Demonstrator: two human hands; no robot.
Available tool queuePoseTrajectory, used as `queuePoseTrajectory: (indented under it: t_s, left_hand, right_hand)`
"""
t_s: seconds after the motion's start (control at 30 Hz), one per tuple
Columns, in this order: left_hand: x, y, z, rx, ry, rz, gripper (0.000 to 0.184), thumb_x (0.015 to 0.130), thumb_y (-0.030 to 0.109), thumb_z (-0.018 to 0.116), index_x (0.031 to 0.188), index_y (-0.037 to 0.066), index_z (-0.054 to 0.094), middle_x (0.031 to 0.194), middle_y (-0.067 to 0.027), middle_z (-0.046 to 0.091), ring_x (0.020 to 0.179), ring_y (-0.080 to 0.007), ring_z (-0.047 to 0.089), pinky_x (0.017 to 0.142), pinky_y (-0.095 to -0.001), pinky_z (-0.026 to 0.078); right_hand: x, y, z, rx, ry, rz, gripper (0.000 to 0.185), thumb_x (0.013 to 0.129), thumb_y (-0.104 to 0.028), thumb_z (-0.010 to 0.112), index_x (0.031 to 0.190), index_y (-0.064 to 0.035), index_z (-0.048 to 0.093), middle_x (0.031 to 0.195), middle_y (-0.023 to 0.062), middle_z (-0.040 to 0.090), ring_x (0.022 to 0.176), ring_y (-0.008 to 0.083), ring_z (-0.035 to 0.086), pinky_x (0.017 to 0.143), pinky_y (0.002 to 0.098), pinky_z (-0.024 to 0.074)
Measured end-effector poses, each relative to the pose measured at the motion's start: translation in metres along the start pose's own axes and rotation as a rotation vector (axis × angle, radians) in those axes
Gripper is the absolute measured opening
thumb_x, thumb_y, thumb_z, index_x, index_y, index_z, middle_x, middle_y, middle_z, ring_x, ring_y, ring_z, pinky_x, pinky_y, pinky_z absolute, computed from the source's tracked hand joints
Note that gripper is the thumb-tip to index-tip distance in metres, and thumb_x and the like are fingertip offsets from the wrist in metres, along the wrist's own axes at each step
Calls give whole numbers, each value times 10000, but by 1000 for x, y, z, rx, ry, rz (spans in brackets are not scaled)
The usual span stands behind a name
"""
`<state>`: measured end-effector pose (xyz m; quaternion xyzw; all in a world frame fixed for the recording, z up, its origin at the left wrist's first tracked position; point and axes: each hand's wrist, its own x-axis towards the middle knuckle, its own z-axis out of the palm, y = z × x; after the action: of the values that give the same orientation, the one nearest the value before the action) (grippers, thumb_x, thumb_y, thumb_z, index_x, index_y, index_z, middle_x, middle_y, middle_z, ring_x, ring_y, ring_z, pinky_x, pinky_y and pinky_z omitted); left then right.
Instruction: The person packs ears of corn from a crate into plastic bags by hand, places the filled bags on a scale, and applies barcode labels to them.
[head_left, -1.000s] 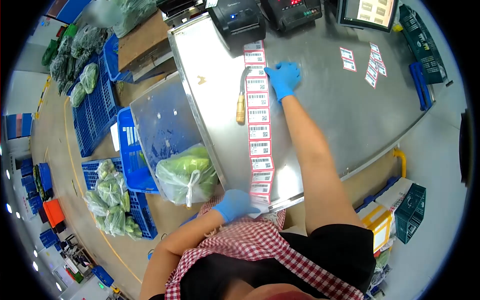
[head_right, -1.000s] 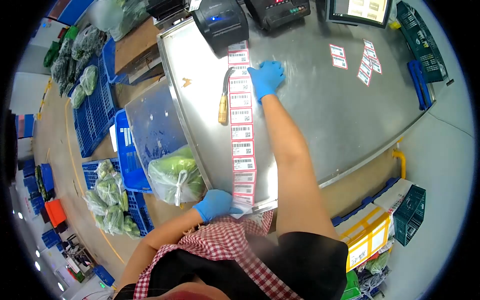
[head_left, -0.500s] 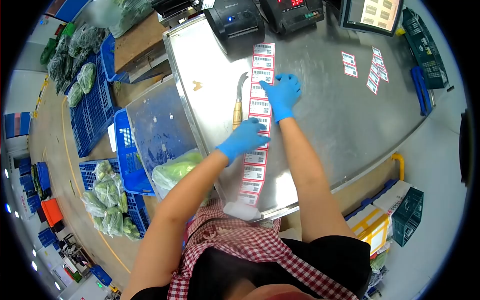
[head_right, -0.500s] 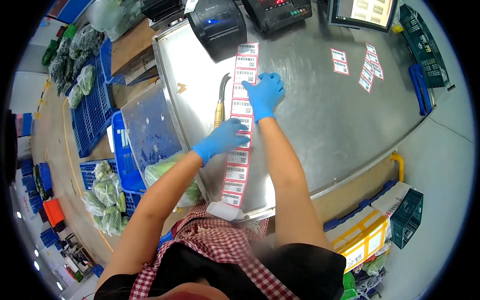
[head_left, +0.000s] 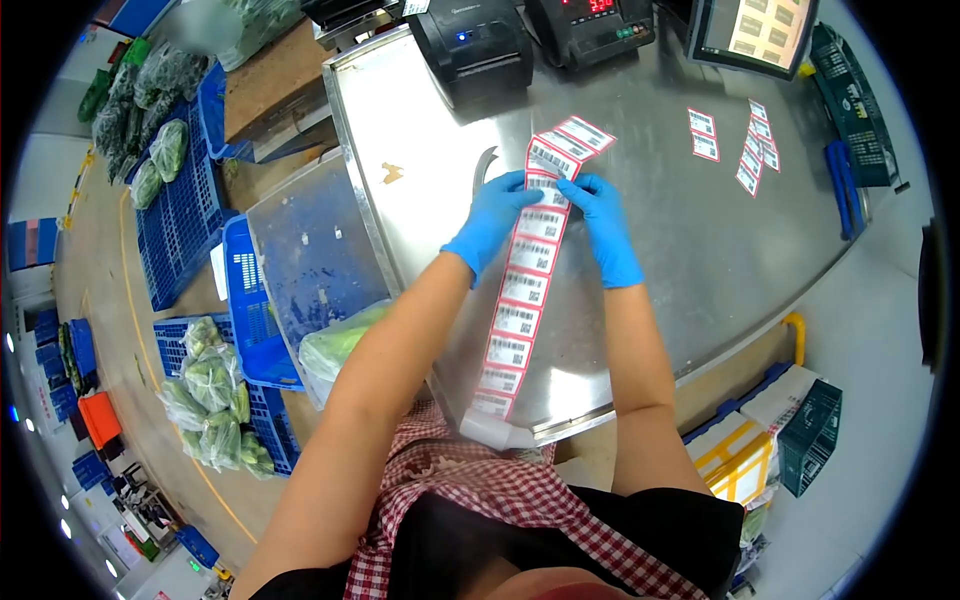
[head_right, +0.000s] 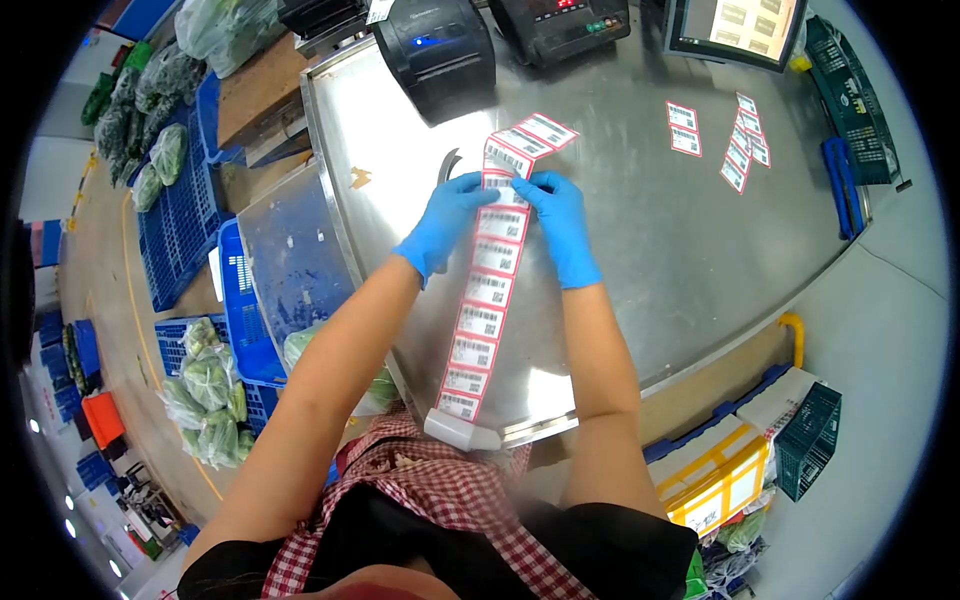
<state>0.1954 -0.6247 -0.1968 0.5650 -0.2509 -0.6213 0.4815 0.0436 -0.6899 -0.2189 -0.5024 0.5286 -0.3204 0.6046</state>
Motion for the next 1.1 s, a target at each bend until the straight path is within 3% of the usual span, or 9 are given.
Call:
queuePoseTrajectory:
  t_s: [0.03, 0.13, 0.23, 0.33, 0.63, 0.7, 0.77, 0.9, 1.1]
  left_hand:
    - [-3, 8, 0, -14, 13, -43, 349, 812, 145, 583, 1113, -28, 548, 1015, -114, 604, 950, -166, 559, 846, -256, 428]
    - [-3, 11, 1, 11, -13, -61, 338, 816, 153, 581, 1107, -17, 558, 1022, -109, 605, 946, -168, 563, 853, -255, 423]
    - [-1, 10, 2, 33, -79, -81, 307, 832, 125, 558, 1106, -11, 558, 1016, -101, 608, 953, -171, 562, 862, -258, 418]
    - [0, 7, 2, 94, -113, -70, 297, 842, 98, 539, 1115, -18, 547, 1008, -101, 606, 933, -157, 567, 848, -265, 431]
    - [7, -38, -2, 430, -178, 101, 293, 789, 44, 532, 1069, -26, 578, 908, -95, 636, 816, -128, 582, 749, -258, 463]
    - [6, -61, 0, 356, -145, 109, 277, 775, 82, 541, 1032, -7, 597, 885, -122, 639, 791, -166, 597, 738, -285, 466]
    - [-5, -71, 3, 317, -97, 133, 272, 775, 115, 562, 1019, 1, 603, 880, -128, 639, 780, -172, 597, 734, -293, 465]
    - [-19, -47, 4, 307, -96, 95, 277, 794, 127, 580, 1038, -4, 597, 885, -114, 637, 788, -147, 582, 747, -274, 457]
    - [-21, -50, 0, 280, -57, 141, 292, 802, 104, 565, 1078, 10, 582, 909, -117, 640, 816, -150, 593, 764, -274, 460]
  right_hand:
    - [-4, -5, -1, 9, 11, -25, 252, 726, -200, 703, 891, -28, 620, 796, 40, 597, 740, 122, 534, 696, 264, 418]
    - [-16, -33, 4, -621, 539, -779, 270, 741, -203, 663, 979, -85, 618, 891, 41, 580, 880, 169, 524, 854, 334, 360]
    - [-23, -41, 0, -998, 62, -987, 251, 760, -216, 615, 997, -132, 617, 949, 34, 559, 978, 204, 477, 949, 395, 259]
    - [-14, -32, -4, -1089, -17, -980, 220, 790, -221, 580, 973, -106, 623, 896, 35, 563, 918, 206, 499, 955, 385, 238]
    - [0, -28, -22, -1236, -262, -1061, 105, 707, -157, 577, 736, -65, 618, 720, 76, 568, 765, 243, 529, 768, 362, 399]
    - [19, -9, -39, -1085, -26, -614, 135, 707, -172, 604, 765, -55, 635, 742, 84, 576, 764, 261, 533, 736, 356, 414]
    - [19, -14, -46, -501, -24, -386, 159, 708, -190, 640, 804, -64, 651, 770, 85, 586, 771, 272, 538, 702, 348, 426]
    - [-32, -51, -6, -1054, -400, -929, 163, 709, -198, 664, 816, -76, 656, 788, 61, 593, 814, 233, 541, 814, 349, 370]
    - [-23, -45, 4, -1156, -417, -1050, 90, 702, -150, 636, 730, -64, 633, 721, 56, 585, 772, 239, 541, 793, 356, 366]
